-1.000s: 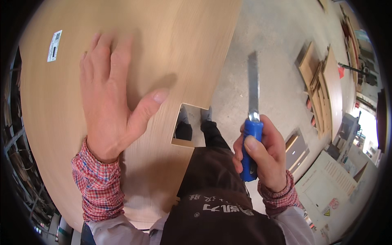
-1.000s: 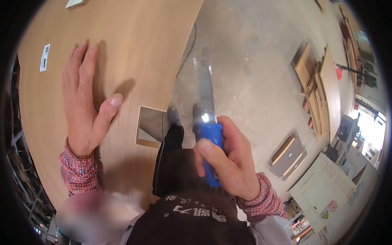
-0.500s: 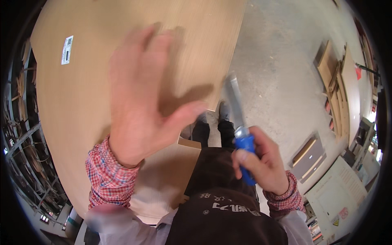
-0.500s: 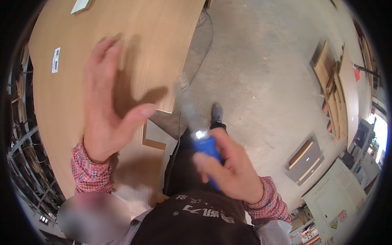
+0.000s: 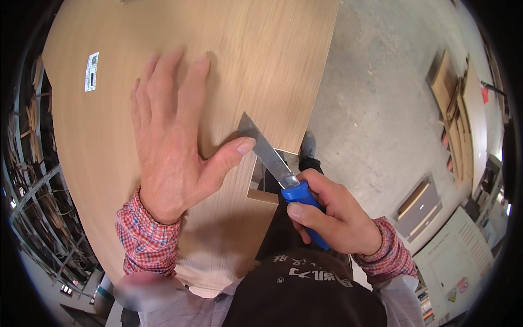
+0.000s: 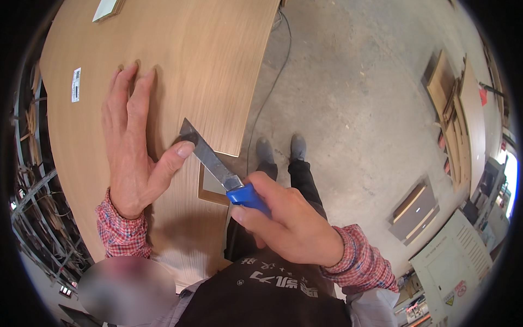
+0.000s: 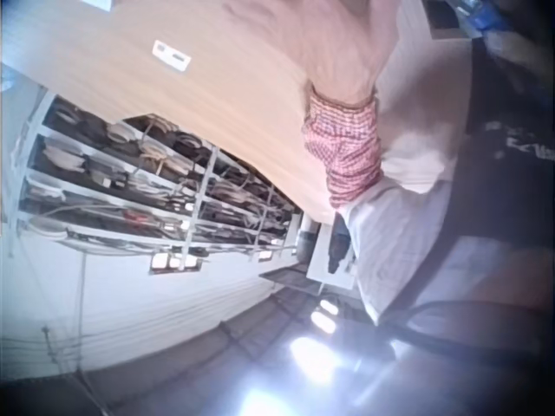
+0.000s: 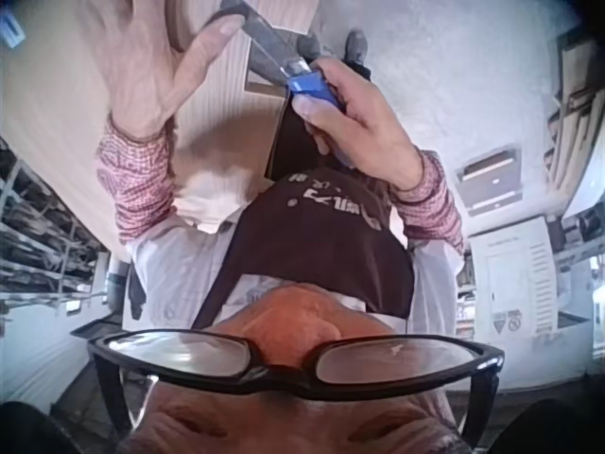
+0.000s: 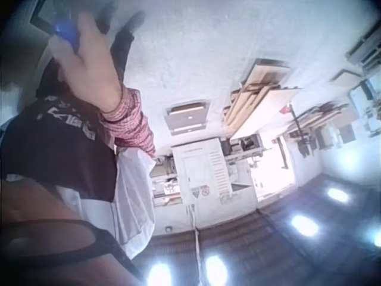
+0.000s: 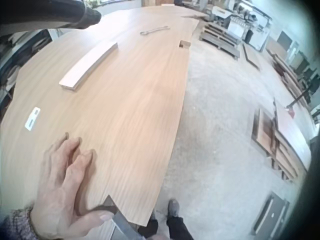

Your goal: The person uses a utility knife and a wrench to trim and smooth the edges of a rectangular cutout in a wooden board. They repeatedly scrape the edges and corners, then test the fit of a metal bracket into the cutout.

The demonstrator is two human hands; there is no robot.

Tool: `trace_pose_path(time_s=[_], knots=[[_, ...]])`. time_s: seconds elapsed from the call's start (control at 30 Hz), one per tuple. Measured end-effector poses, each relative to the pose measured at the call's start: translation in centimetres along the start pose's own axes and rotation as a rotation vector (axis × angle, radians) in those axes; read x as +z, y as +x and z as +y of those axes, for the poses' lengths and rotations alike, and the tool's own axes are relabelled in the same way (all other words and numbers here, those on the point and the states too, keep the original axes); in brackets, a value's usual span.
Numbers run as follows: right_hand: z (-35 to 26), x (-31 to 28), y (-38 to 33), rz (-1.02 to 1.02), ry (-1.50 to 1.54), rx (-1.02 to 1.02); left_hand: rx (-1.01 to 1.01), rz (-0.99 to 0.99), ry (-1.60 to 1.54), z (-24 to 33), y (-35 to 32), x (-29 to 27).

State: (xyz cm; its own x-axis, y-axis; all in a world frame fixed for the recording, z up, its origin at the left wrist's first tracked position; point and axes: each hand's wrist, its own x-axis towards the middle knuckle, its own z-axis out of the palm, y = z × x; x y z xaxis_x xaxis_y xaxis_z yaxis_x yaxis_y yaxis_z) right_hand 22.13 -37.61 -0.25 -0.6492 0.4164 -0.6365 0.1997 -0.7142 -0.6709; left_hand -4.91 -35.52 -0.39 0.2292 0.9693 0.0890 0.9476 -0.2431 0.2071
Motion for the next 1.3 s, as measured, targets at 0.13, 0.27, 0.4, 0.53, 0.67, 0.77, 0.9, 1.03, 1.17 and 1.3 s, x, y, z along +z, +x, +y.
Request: trace_pose_path(time_s=[0.13,0.27,0.4,0.53,0.67,0.77,0.9,1.03,1.17,1.3], knots=[[0.4,0.1,0.2,-0.021,0.112,-0.006,0.002,0.016,-0.028,-0.1,0.4,0.2],[0.4,0.3,0.2,-0.006,0.122,0.001,0.0,0.026,-0.032,-0.2,0.7,0.3],[0.4,0.2,0.0,0.013,0.082,-0.006,-0.004,0.017,-0.031,-0.2,0.9,0.2],[0.3,0.2,-0.1,0.055,0.026,-0.009,0.014,0.017,-0.029,-0.2,1.2,0.4],[-0.3,-0.1,0.1,0.106,0.067,-0.013,0.027,0.011,-0.033,0.2,2.4,0.5],[-0.5,0.0,-0.1,0.079,0.052,-0.023,0.029,0.007,-0.042,0.2,2.8,-0.1],[0.2,0.1,0.1,-0.006,-0.003,-0.023,0.004,0.023,-0.085,-0.1,1.1,0.3],[0.1,0.4,0.7,-0.022,-0.028,-0.02,-0.018,0.035,-0.049,-0.6,0.0,0.4],[0.5,0.2,0.5,-0.001,0.028,-0.019,-0.026,0.002,-0.017,-0.3,0.3,0.1],[0.5,0.4,0.5,0.01,0.023,-0.031,-0.018,0.012,-0.015,-0.4,0.6,0.1]])
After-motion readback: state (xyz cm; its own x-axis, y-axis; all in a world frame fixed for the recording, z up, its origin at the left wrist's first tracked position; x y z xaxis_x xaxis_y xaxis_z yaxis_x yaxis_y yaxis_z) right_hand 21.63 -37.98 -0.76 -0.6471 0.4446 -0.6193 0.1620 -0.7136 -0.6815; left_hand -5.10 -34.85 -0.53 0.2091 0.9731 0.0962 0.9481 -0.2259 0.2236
